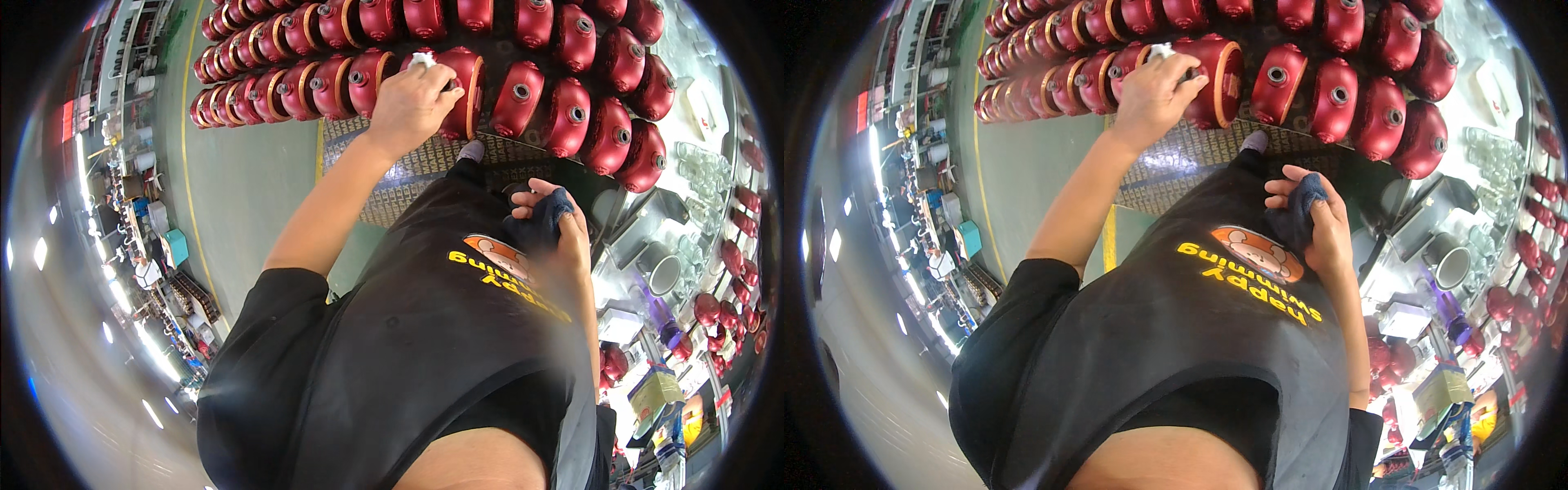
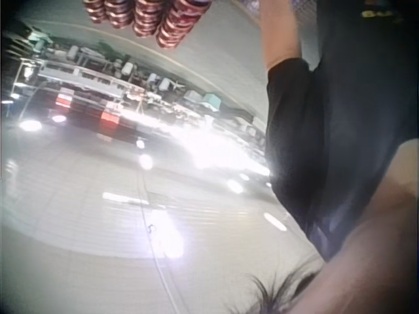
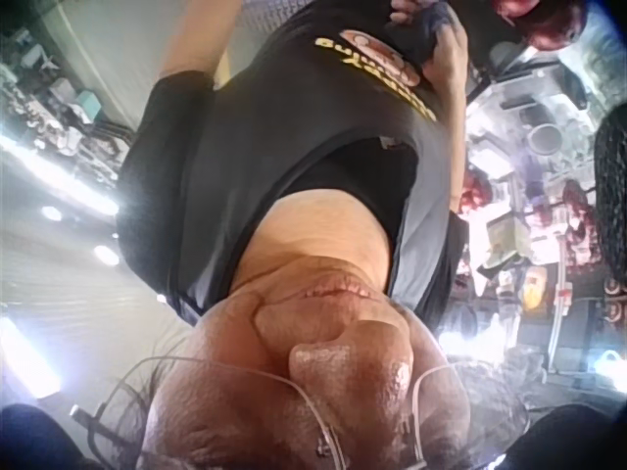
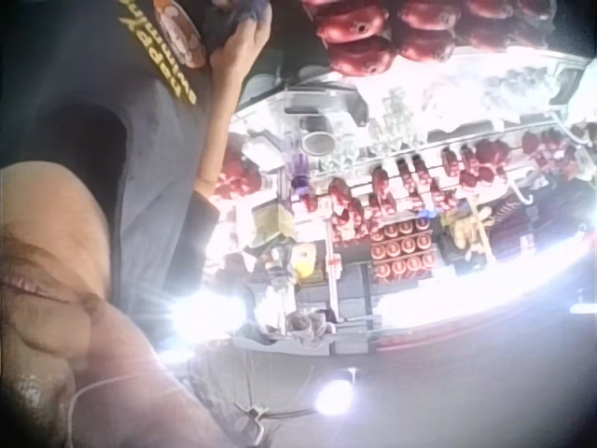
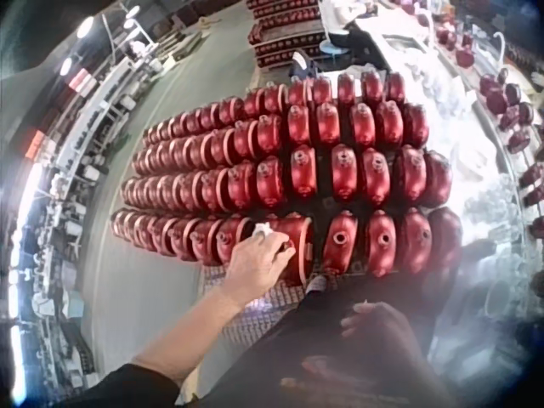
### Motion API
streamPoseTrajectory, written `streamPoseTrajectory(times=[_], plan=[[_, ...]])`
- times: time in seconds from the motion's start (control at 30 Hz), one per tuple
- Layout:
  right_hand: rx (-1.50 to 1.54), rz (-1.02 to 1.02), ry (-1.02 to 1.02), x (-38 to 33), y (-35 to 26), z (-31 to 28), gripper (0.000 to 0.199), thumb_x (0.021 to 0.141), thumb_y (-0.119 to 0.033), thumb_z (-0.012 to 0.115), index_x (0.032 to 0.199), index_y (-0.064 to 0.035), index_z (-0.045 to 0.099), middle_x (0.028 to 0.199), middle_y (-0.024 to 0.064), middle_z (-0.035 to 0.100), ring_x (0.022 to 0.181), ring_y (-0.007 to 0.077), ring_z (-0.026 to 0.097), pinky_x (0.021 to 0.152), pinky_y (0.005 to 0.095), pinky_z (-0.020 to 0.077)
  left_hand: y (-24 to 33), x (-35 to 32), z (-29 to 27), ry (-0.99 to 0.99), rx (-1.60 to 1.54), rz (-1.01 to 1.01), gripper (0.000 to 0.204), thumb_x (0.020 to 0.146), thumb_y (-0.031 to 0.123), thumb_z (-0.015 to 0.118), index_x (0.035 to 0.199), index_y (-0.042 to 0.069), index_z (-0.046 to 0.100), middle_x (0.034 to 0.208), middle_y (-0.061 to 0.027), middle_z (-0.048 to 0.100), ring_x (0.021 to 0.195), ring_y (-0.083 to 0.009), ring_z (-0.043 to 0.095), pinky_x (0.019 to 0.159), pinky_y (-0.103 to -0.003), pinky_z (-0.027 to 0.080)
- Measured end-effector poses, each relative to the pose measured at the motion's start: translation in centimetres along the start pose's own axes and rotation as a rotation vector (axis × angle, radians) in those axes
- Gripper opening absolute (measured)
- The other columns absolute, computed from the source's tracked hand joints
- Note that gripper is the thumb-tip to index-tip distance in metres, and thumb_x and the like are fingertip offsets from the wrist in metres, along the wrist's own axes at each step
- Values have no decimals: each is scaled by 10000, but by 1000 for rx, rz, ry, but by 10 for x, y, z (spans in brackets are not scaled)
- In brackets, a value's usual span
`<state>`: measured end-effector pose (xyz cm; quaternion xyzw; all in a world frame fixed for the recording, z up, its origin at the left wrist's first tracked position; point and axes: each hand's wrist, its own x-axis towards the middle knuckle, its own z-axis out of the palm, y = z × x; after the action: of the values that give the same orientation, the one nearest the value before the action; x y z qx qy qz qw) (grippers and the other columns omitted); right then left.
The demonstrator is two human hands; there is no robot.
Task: The person walks through a warehouse, picks up a pallet, and places it on the floor. Then the person repeatedly picks up red decorative objects from a rack, wipes them with a cloth, and returns them to the rack.
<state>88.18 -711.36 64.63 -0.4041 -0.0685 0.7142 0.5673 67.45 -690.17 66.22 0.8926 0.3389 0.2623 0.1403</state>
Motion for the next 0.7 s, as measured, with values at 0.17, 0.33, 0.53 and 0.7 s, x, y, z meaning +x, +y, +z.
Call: streamPoseTrajectory(times=[0.17, 0.33, 0.53, 0.7], plan=[[-15, -9, 18, -1, -2, -6, 396, 936, -127, 417, 1280, 55, 487, 1116, 214, 624, 951, 239, 637, 882, 371, 529, -19, 0, 37, -81, 64, -41, 161, 840, 193, 665, 857, 64, 570, 745, -115, 611, 705, -293, 611, 607, -393, 492], [-19, -22, 32, 0, -2, -10, 388, 925, -98, 402, 1270, 57, 493, 1106, 216, 625, 946, 239, 638, 897, 385, 529, -19, -5, 51, -90, 122, -81, 184, 826, 191, 670, 837, 66, 535, 757, -143, 593, 709, -301, 619, 588, -390, 509], [-31, -9, 64, 4, -3, -7, 376, 927, -100, 413, 1256, 54, 505, 1091, 210, 627, 933, 236, 638, 890, 375, 527, -19, -7, 34, -110, 88, -107, 282, 846, 259, 667, 1067, 98, 599, 886, -172, 627, 802, -347, 620, 683, -432, 512], [-38, 9, 61, 7, -4, -3, 364, 935, -103, 417, 1247, 56, 514, 1083, 206, 630, 925, 233, 638, 887, 359, 525, -51, -28, 3, -169, 325, -297, 386, 846, 330, 672, 1135, 84, 601, 943, -198, 616, 860, -375, 610, 720, -454, 510]])
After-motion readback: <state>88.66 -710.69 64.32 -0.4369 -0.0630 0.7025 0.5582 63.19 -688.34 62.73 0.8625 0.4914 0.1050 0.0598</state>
